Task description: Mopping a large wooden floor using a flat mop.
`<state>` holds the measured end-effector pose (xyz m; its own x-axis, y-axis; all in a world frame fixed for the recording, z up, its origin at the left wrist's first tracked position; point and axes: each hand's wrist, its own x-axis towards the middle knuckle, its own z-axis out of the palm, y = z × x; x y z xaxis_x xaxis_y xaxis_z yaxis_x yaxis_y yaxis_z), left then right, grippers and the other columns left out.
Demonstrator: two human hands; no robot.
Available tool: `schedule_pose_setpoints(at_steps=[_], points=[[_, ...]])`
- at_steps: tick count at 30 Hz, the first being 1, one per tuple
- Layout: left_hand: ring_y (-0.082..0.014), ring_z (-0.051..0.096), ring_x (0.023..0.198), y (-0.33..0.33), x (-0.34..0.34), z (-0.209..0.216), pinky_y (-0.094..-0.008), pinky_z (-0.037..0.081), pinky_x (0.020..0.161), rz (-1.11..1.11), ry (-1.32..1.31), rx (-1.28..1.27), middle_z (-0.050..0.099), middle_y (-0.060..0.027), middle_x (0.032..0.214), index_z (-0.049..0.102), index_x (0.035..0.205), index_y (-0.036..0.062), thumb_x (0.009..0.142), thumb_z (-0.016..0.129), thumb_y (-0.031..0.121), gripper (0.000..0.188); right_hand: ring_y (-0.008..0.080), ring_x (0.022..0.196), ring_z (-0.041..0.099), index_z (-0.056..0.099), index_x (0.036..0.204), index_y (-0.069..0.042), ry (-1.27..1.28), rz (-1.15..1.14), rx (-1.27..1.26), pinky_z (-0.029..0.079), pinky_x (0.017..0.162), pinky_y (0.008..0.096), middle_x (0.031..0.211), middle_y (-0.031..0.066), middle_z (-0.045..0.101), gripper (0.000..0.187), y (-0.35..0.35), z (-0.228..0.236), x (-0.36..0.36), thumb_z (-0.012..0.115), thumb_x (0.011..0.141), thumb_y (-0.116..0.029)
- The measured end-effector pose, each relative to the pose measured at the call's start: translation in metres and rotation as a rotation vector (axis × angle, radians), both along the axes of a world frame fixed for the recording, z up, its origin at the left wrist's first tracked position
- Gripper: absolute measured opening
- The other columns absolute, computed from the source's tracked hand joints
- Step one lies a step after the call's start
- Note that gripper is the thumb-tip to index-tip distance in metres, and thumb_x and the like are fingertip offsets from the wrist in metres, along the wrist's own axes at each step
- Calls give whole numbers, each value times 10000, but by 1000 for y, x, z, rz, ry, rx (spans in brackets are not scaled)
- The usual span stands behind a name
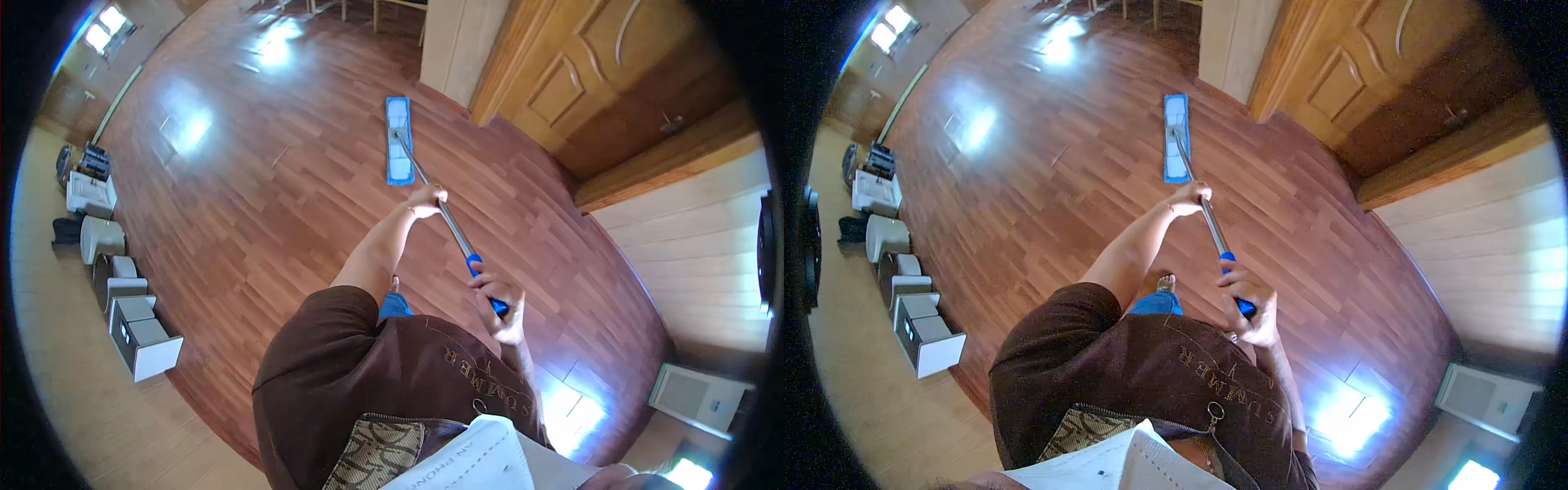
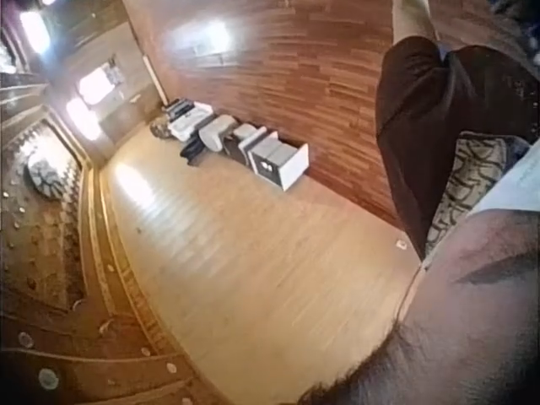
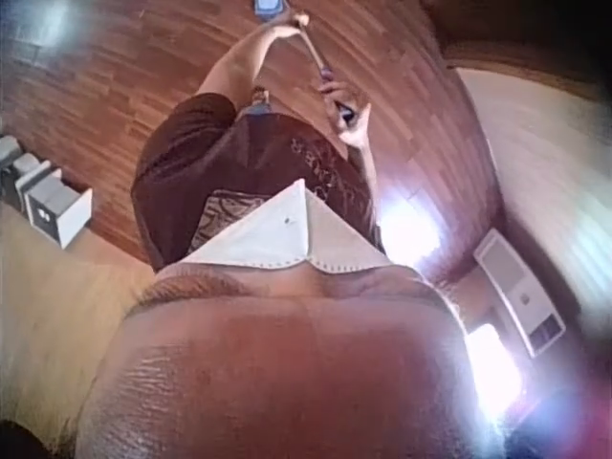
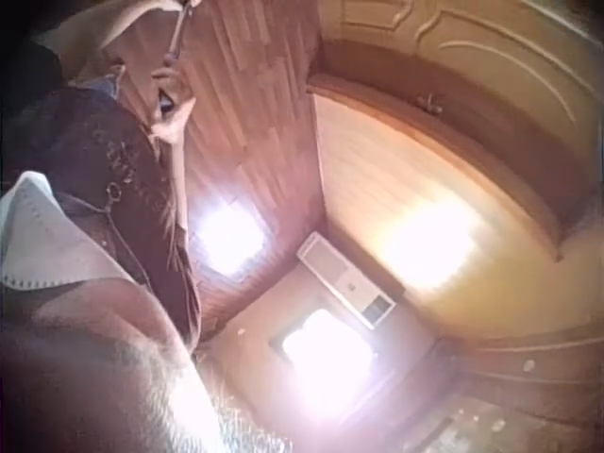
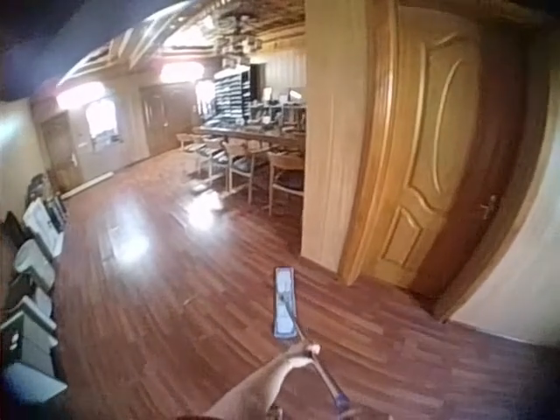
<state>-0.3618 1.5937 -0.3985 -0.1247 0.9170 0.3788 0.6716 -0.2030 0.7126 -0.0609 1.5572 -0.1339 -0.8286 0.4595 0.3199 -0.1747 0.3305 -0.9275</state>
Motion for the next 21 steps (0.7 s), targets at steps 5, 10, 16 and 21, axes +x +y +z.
schedule_pose_setpoints(at_steps=[5, 10, 16, 21], points=[[-224, 468, 700, -67, -80, -15, -356, 391, 615, 199, -48, -129, 445, -56, 682, 430, 642, 75, 697, 734, 26, 312, 340, 995, 622, 620, 750, 2, -6, 174, -3, 460, 937, 495, 845, 142, 646, 37, -17, -1, -79, 615, 714, 9], [-265, 501, 709, -106, -125, 2, -364, 452, 650, 415, -120, -92, 468, -66, 683, 470, 674, 63, 712, 715, 40, 249, 311, 838, 636, 594, 700, -10, 51, 461, 51, 480, 914, 464, 759, 113, 622, 87, -8, 3, -136, 669, 699, -55], [-297, 483, 730, -201, -108, 3, -405, 443, 699, 650, -198, -48, 470, -76, 692, 457, 685, 78, 695, 763, 82, 306, 319, 862, 624, 577, 682, -13, 19, 661, -1, 488, 856, 455, 736, 106, 609, 114, -37, 5, -156, 671, 710, -70], [-274, 541, 755, -257, -73, 23, -381, 425, 726, 837, -43, -76, 539, -46, 685, 466, 663, 86, 691, 767, 141, 307, 307, 833, 614, 579, 676, -3, 25, 799, -101, 482, 825, 447, 723, 105, 603, 115, -48, 24, -148, 644, 746, -67]])
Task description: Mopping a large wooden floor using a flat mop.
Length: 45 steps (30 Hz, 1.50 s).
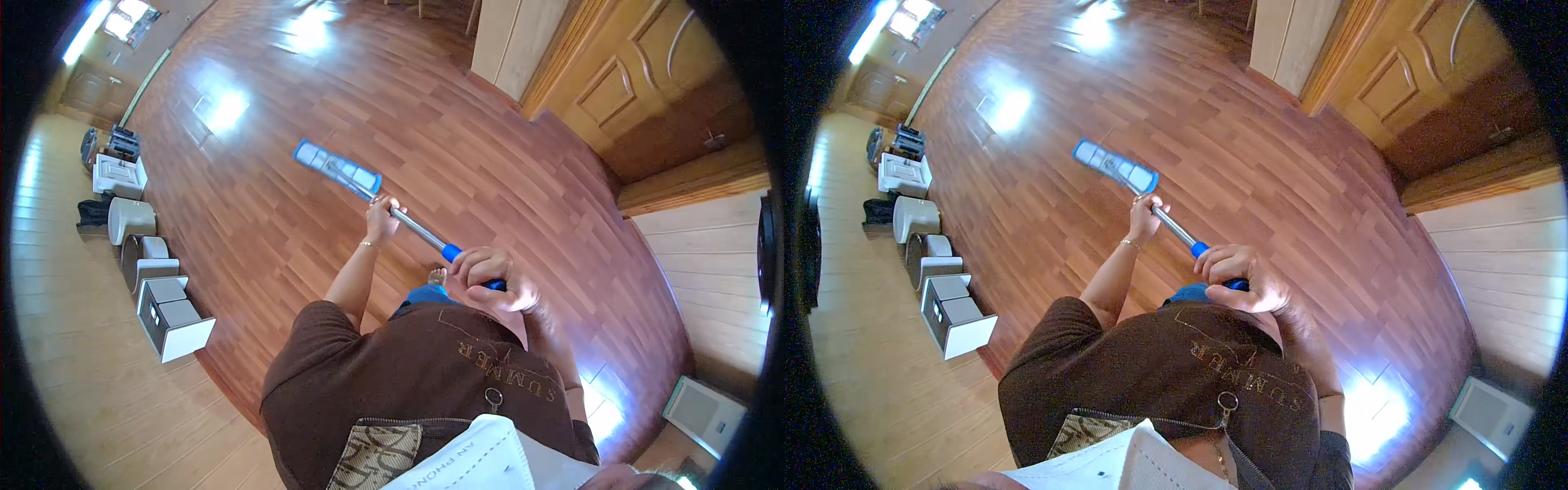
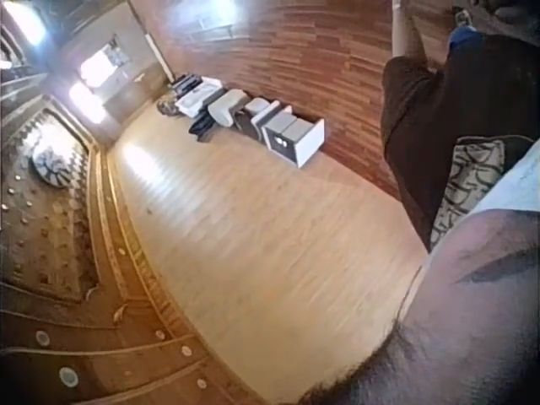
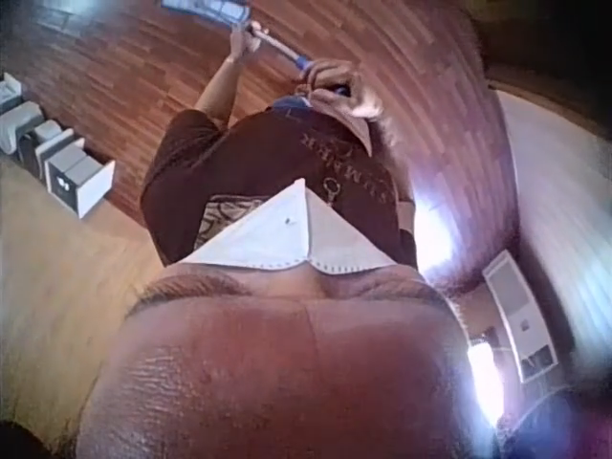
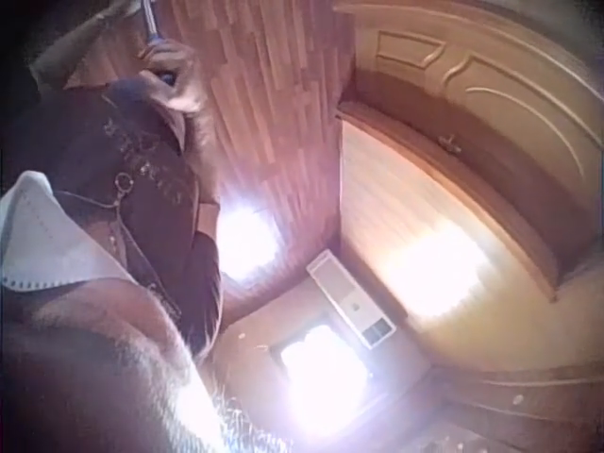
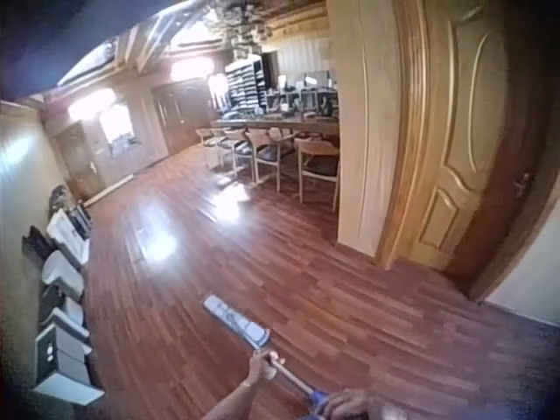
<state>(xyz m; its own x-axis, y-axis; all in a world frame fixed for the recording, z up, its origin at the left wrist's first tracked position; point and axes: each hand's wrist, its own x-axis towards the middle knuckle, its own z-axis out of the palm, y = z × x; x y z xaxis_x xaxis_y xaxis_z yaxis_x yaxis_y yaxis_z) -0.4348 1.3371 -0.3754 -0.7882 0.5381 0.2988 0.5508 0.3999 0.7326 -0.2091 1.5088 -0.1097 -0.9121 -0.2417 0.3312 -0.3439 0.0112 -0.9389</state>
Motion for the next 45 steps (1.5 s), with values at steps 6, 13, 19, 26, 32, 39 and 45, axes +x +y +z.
schedule_pose_setpoints(at_steps=[6, 13, 19, 26, 32, 39, 45], points=[[-275, 512, 695, -17, 43, 4, -379, 412, 656, -123, -27, 17, 517, -64, 649, 426, 634, 80, 694, 759, 114, 340, 289, 849, 617, 581, 677, 31, -108, -108, 37, 484, 813, 411, 730, 118, 601, 126, -17, 29, 56, 623, 780, -30], [-278, 467, 594, 7, 120, 18, -377, 375, 582, -542, -59, 66, 466, -83, 604, 431, 635, 65, 713, 734, 80, 313, 313, 911, 637, 609, 714, 66, -202, -449, 25, 499, 844, 412, 778, 134, 630, 64, -59, 54, 174, 607, 774, 46], [-329, 536, 762, 60, 213, 40, -444, 383, 645, -934, -58, -12, 519, -83, 701, 470, 685, 91, 631, 667, 102, 206, 354, 832, 678, 622, 666, 39, -120, -927, 101, 530, 806, 432, 723, 156, 654, 83, -114, 73, 280, 606, 667, -43], [-276, 571, 714, 89, 343, 51, -408, 417, 619, -1344, 176, -40, 555, -56, 686, 511, 683, 116, 754, 736, 338, 324, 324, 760, 700, 607, 718, -24, -22, -1392, 352, 563, 669, 393, 692, 129, 659, 336, -213, 94, 359, 716, 758, -339], [-232, 557, 579, 96, 449, 46, -376, 391, 507, -1694, 46, 158, 518, -21, 568, 500, 604, 168, 717, 752, 396, 357, 285, 697, 708, 585, 729, -33, 54, -1653, 639, 554, 564, 320, 654, 92, 660, 445, -277, 110, 395, 744, 755, -448], [-317, 613, 674, 60, 535, 79, -441, 471, 604, -1951, 87, 98, 583, -92, 620, 556, 616, 132, 675, 686, 232, 174, 226, 652, 688, 582, 818, -54, -30, -1516, 1091, 430, 464, 283, 650, 50, 658, 476, -323, 156, 428, 744, 728, -493], [-343, 648, 746, 5, 560, 109, -451, 515, 672, -2115, 152, -133, 661, -129, 743, 640, 684, 111, 730, 624, 312, 207, 207, 566, 613, 560, 866, -75, 242, -1685, 1197, 366, 454, 299, 643, 43, 621, 510, -366, 160, 441, 513, 877, -583]])
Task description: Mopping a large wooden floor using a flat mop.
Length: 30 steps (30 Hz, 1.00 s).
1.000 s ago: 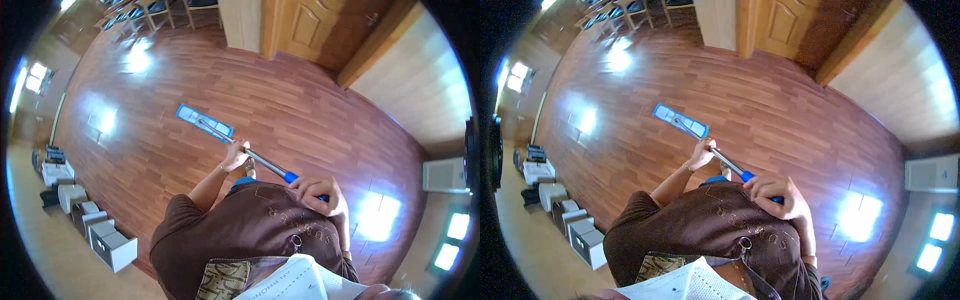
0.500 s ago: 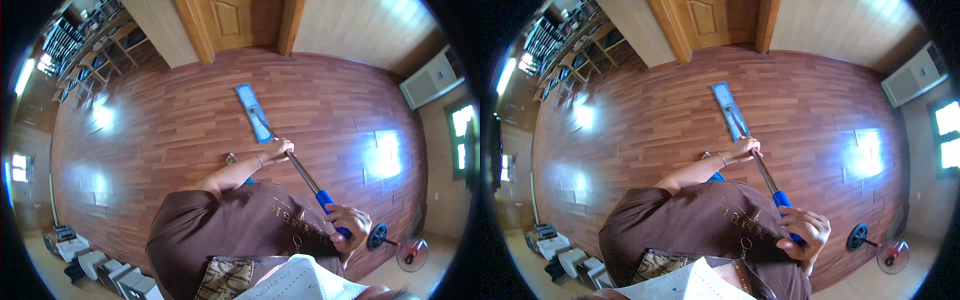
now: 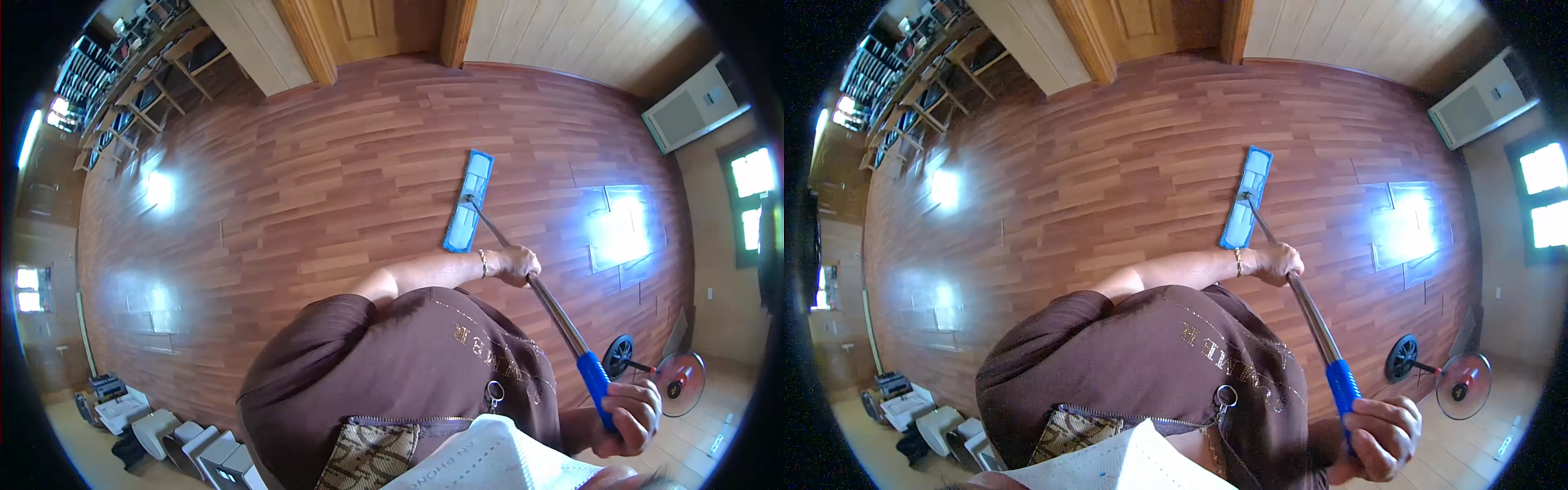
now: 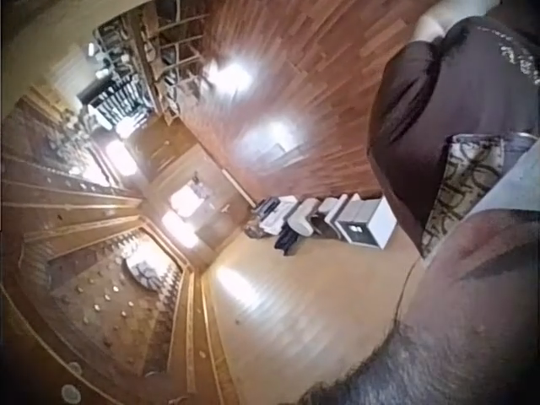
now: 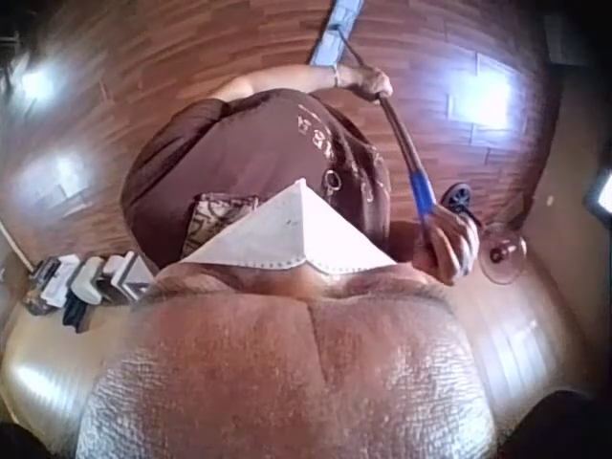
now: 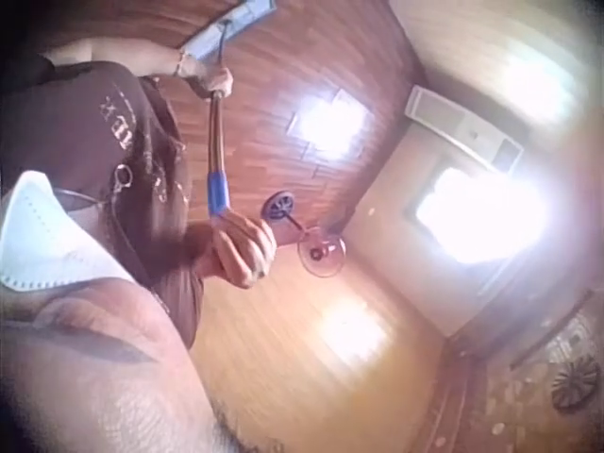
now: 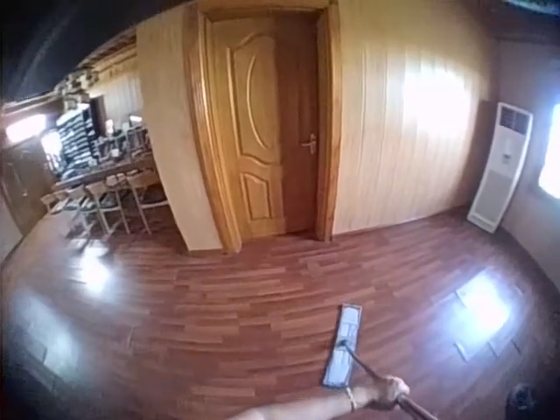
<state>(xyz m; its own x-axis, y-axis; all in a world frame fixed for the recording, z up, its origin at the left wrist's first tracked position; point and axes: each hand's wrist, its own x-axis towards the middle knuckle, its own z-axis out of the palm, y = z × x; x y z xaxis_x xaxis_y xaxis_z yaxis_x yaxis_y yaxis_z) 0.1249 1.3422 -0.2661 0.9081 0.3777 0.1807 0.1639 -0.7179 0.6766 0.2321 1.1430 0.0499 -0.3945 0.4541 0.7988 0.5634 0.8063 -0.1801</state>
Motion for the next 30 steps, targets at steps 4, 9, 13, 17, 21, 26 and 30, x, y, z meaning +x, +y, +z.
schedule_pose_setpoints(at_steps=[4, 9, 13, 17, 21, 26, 30], points=[[-350, 648, 737, -32, -30, 29, -449, 521, 679, 43, 88, 5, 661, -133, 730, 644, 667, 107, 712, 610, 318, 218, 226, 502, 529, 582, 848, -37, 178, 0, 92, 321, 497, 348, 569, 87, 555, 273, -20, -5, 2, 484, 846, -292], [-380, 618, 641, -72, -100, 36, -481, 501, 608, 254, -5, -15, 620, -155, 651, 596, 615, 79, 656, 588, 213, 140, 177, 447, 446, 550, 772, -59, 262, 131, 155, 283, 431, 309, 543, 48, 504, 450, -16, -7, -16, 388, 941, -443], [-387, 594, 617, -106, -184, 17, -481, 480, 576, 527, -40, -84, 597, -149, 624, 565, 586, 82, 639, 617, 225, 161, 165, 482, 475, 553, 813, -44, 242, 516, -43, 340, 441, 308, 575, 64, 517, 472, 7, -12, -67, 365, 976, -445], [-379, 587, 603, -131, -263, 4, -489, 460, 559, 660, -17, -37, 588, -139, 612, 559, 579, 90, 633, 616, 236, 166, 189, 568, 578, 561, 799, -69, 114, 639, -135, 348, 445, 309, 640, 46, 574, 482, 0, -24, -120, 450, 945, -515], [-364, 585, 604, -174, -343, -17, -471, 457, 547, 910, 29, -25, 559, -132, 588, 504, 557, 88, 672, 595, 222, 198, 197, 486, 501, 541, 669, -36, 377, 757, -197, 353, 461, 327, 556, 78, 531, 529, -1, -64, -195, 475, 935, -488], [-359, 580, 633, -216, -424, -47, -458, 457, 565, 1057, 68, 2, 559, -144, 615, 493, 573, 69, 659, 605, 210, 200, 243, 623, 590, 570, 686, -40, 423, 733, -569, 442, 679, 429, 622, 81, 576, 473, -23, -97, -257, 548, 894, -464], [-353, 542, 608, -253, -479, -86, -432, 435, 542, 1203, 129, 155, 523, -138, 596, 470, 570, 75, 639, 605, 174, 181, 326, 766, 661, 646, 727, 9, 312, 963, -949, 478, 804, 497, 712, 139, 651, 327, -27, -122, -289, 559, 862, -276]])
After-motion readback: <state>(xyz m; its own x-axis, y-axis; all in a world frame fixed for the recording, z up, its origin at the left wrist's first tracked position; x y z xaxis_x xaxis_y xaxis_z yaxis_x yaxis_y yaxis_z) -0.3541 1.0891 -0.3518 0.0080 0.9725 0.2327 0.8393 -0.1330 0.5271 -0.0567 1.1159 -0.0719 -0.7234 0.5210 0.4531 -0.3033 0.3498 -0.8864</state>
